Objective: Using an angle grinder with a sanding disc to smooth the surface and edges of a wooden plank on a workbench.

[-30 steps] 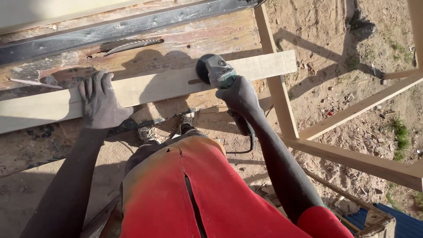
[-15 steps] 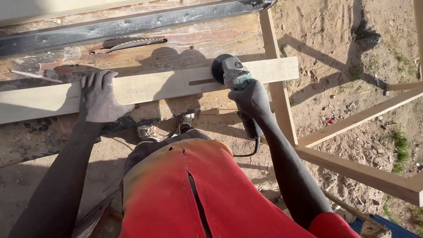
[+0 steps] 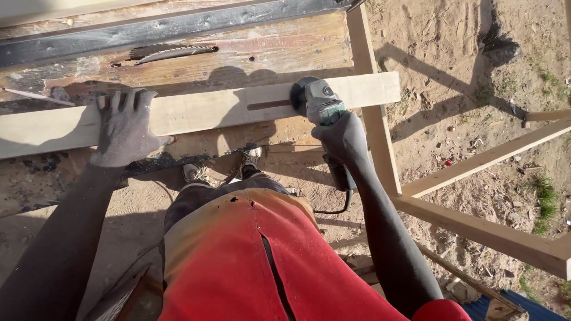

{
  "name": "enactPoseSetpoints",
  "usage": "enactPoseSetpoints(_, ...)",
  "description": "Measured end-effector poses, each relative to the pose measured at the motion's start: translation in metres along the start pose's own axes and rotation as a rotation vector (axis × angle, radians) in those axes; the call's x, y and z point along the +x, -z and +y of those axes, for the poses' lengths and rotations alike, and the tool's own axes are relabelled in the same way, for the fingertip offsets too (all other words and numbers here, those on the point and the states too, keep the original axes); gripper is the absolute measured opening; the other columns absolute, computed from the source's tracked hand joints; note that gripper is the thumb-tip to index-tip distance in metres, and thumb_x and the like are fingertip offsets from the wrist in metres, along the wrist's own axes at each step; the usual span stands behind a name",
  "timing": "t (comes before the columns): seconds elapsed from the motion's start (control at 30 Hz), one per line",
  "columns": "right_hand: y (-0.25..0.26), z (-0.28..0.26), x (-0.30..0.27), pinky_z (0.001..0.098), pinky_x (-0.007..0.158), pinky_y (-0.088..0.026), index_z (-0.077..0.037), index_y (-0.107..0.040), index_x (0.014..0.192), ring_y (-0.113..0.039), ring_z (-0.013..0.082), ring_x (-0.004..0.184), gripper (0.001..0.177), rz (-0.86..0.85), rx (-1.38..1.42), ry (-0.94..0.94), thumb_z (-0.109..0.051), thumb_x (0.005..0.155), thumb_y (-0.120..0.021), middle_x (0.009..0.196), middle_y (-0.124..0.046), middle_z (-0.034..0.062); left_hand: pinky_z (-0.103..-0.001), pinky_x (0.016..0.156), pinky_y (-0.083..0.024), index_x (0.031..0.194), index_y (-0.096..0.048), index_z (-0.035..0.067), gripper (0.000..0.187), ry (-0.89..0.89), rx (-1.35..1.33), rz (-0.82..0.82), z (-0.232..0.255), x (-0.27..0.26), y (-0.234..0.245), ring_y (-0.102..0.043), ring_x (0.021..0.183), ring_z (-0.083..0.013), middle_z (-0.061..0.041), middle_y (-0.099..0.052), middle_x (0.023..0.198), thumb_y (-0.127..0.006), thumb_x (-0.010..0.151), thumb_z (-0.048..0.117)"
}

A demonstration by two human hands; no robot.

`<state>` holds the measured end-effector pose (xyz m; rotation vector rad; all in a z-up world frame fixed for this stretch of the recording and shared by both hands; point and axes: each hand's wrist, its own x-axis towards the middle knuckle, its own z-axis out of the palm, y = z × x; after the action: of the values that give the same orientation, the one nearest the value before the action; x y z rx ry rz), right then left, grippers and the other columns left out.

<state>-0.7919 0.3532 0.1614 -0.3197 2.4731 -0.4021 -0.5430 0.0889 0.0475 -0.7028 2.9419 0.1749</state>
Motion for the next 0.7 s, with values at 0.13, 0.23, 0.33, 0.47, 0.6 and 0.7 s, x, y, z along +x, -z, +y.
enactPoseSetpoints(0.13, -0.01, -0.026, -0.013, 0.028, 0.038, -0.031, -0.008, -0.042, 0.049, -0.034, 0.0124, 0.042, 0.02, -0.115, -0.057, 0.026, -0.022, 0.051, -0.056, 0.045, -0.039, -0.0016, -0.049, 0.09, -0.019, 0.117, -0.044, 0.005, 0.082, 0.044, -0.155, -0.108, 0.005, 0.004, 0.024, -0.037, 0.107, -0.036, -0.017, -0.047, 0.111, -0.073, 0.047, 0.036)
enactPoseSetpoints(0.23, 0.003, -0.013, -0.005, 0.0278, 0.039, -0.029, -0.01, -0.043, 0.049, -0.033, 0.0109, 0.045, 0.02, -0.059, -0.064, 0.033, -0.025, 0.051, -0.056, 0.047, -0.039, -0.0024, -0.043, 0.087, -0.03, 0.116, -0.043, 0.002, 0.083, 0.05, -0.274, -0.165, -0.002, -0.006, 0.032, -0.038, 0.109, -0.0315, -0.016, -0.049, 0.112, -0.077, 0.046, 0.03)
enactPoseSetpoints(0.33, 0.035, 0.005, 0.01, 0.0298, 0.043, -0.032, -0.009, -0.055, 0.062, -0.04, 0.0126, 0.05, 0.013, 0.012, 0.046, -0.111, -0.018, 0.053, -0.058, 0.056, -0.048, 0.0005, -0.043, 0.081, -0.033, 0.112, -0.045, 0.004, 0.081, 0.048, -0.334, -0.149, -0.019, -0.012, 0.032, -0.04, 0.104, -0.0342, -0.017, -0.049, 0.104, -0.08, 0.043, 0.027)
enactPoseSetpoints(0.47, 0.03, 0.013, 0.004, 0.0282, 0.045, -0.042, -0.005, -0.059, 0.074, -0.05, 0.0141, 0.054, 0.02, 0.003, 0.157, -0.074, -0.012, 0.055, -0.06, 0.065, -0.056, 0.0034, -0.043, 0.08, -0.033, 0.121, -0.039, 0.01, 0.086, 0.113, -0.336, -0.296, -0.038, -0.034, 0.037, -0.042, 0.102, -0.0343, -0.017, -0.049, 0.108, -0.075, 0.044, 0.025)
enactPoseSetpoints(0.6, -0.013, -0.033, -0.027, 0.0274, 0.04, -0.028, -0.01, -0.047, 0.051, -0.034, 0.0101, 0.046, 0.015, -0.05, -0.009, 0.007, -0.021, 0.053, -0.057, 0.048, -0.04, -0.0028, -0.047, 0.09, -0.028, 0.127, -0.033, 0.015, 0.089, 0.125, -0.369, -0.337, -0.041, -0.03, 0.043, -0.032, 0.115, -0.0334, -0.015, -0.038, 0.125, -0.069, 0.048, 0.035)
enactPoseSetpoints(0.7, -0.044, -0.06, -0.043, 0.0294, 0.039, -0.027, -0.01, -0.038, 0.05, -0.029, 0.0123, 0.045, 0.02, -0.117, -0.081, 0.103, -0.022, 0.052, -0.054, 0.046, -0.035, -0.0021, -0.046, 0.093, -0.021, 0.125, -0.037, 0.011, 0.09, 0.009, -0.266, -0.179, -0.053, -0.035, 0.019, -0.035, 0.111, -0.0322, -0.014, -0.043, 0.119, -0.069, 0.046, 0.037)
